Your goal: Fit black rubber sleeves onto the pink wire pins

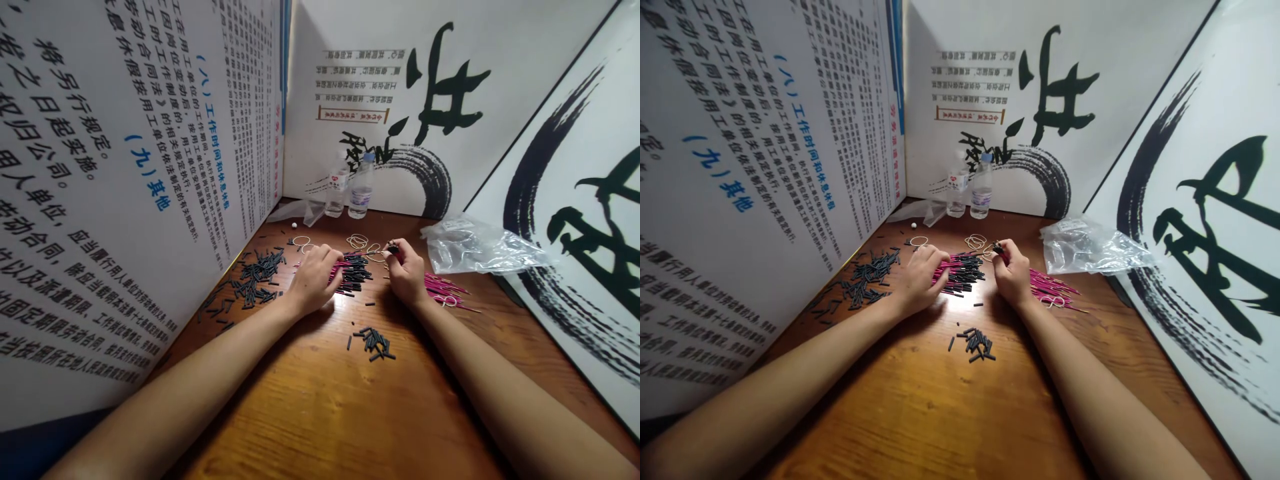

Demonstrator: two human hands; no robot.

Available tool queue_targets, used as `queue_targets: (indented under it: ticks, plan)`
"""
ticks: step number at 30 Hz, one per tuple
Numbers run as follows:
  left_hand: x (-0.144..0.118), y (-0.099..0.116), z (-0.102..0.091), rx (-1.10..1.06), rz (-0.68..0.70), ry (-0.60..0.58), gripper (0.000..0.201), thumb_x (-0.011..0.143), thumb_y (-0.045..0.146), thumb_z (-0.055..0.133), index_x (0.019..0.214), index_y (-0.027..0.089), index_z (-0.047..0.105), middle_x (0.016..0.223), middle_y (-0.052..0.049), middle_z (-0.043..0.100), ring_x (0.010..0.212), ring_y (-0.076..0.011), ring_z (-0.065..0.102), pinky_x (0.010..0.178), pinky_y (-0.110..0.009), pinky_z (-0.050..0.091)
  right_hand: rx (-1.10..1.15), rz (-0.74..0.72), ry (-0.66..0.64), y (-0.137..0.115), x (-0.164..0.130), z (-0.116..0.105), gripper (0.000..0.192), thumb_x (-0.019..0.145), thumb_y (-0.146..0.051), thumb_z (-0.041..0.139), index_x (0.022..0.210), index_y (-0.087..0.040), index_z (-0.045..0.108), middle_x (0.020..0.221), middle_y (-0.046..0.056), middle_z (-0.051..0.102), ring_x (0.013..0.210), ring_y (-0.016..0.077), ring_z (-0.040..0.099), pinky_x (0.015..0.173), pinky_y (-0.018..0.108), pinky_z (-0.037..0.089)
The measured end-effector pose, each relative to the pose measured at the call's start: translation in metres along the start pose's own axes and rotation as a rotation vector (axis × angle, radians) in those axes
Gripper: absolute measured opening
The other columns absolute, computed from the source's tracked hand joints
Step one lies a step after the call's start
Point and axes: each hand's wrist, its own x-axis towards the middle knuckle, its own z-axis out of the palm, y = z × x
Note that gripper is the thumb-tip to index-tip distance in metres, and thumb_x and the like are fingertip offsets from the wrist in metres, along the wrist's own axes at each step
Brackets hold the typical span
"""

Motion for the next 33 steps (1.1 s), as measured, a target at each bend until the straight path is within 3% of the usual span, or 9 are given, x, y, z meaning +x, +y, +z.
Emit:
queue_targets:
  ticks: [4,8,17,24,33]
  plan:
    - [0.000,0.003,-0.002,0.086,0.008,0.037,0.019,0.092,0.028,0.044,0.103,0.017,0.055,0.103,-0.008,0.057,0.098,-0.0232,0.045,0.091,-0.038,0.036,0.058,-0.030,-0.119,-0.011,-0.007,0.008,0.007,0.082,-0.027,0.053,0.082,-0.020,0.053,0.062,-0.003,0.051,0.053,0.0108,0.041,0.052,0.023,0.033]
    - [-0.001,0.002,-0.001,0.123,0.034,-0.007,0.022,0.096,0.029,0.039,0.095,0.018,0.057,0.095,-0.006,0.060,0.092,-0.0221,0.047,0.084,-0.037,0.037,0.075,-0.044,-0.214,-0.024,-0.015,0.016,0.008,0.083,-0.027,0.052,0.082,-0.020,0.054,0.057,-0.005,0.047,0.049,0.0095,0.037,0.048,0.022,0.029]
    - [0.000,0.002,0.000,0.102,0.057,-0.043,0.016,0.093,0.025,0.042,0.092,0.016,0.056,0.091,-0.006,0.061,0.084,-0.0201,0.051,0.077,-0.034,0.038,0.055,-0.060,-0.237,-0.027,-0.017,0.018,0.007,0.082,-0.026,0.052,0.085,-0.020,0.053,0.053,-0.006,0.041,0.046,0.0090,0.033,0.045,0.022,0.026]
    - [0.000,0.004,0.002,0.088,-0.045,-0.139,0.013,0.093,0.020,0.039,0.095,0.016,0.052,0.089,-0.006,0.063,0.080,-0.0194,0.056,0.074,-0.032,0.042,0.024,-0.043,-0.301,-0.021,-0.019,0.021,0.008,0.080,-0.024,0.053,0.086,-0.020,0.054,0.058,-0.004,0.050,0.050,0.0107,0.040,0.050,0.023,0.031]
    - [0.002,0.008,0.000,0.079,0.004,-0.213,0.022,0.097,0.020,0.032,0.095,0.016,0.054,0.092,-0.008,0.065,0.084,-0.0204,0.059,0.077,-0.034,0.044,-0.098,-0.116,-0.392,-0.020,-0.019,0.022,0.012,0.079,-0.020,0.051,0.088,-0.020,0.058,0.063,-0.001,0.058,0.054,0.0125,0.047,0.055,0.024,0.033]
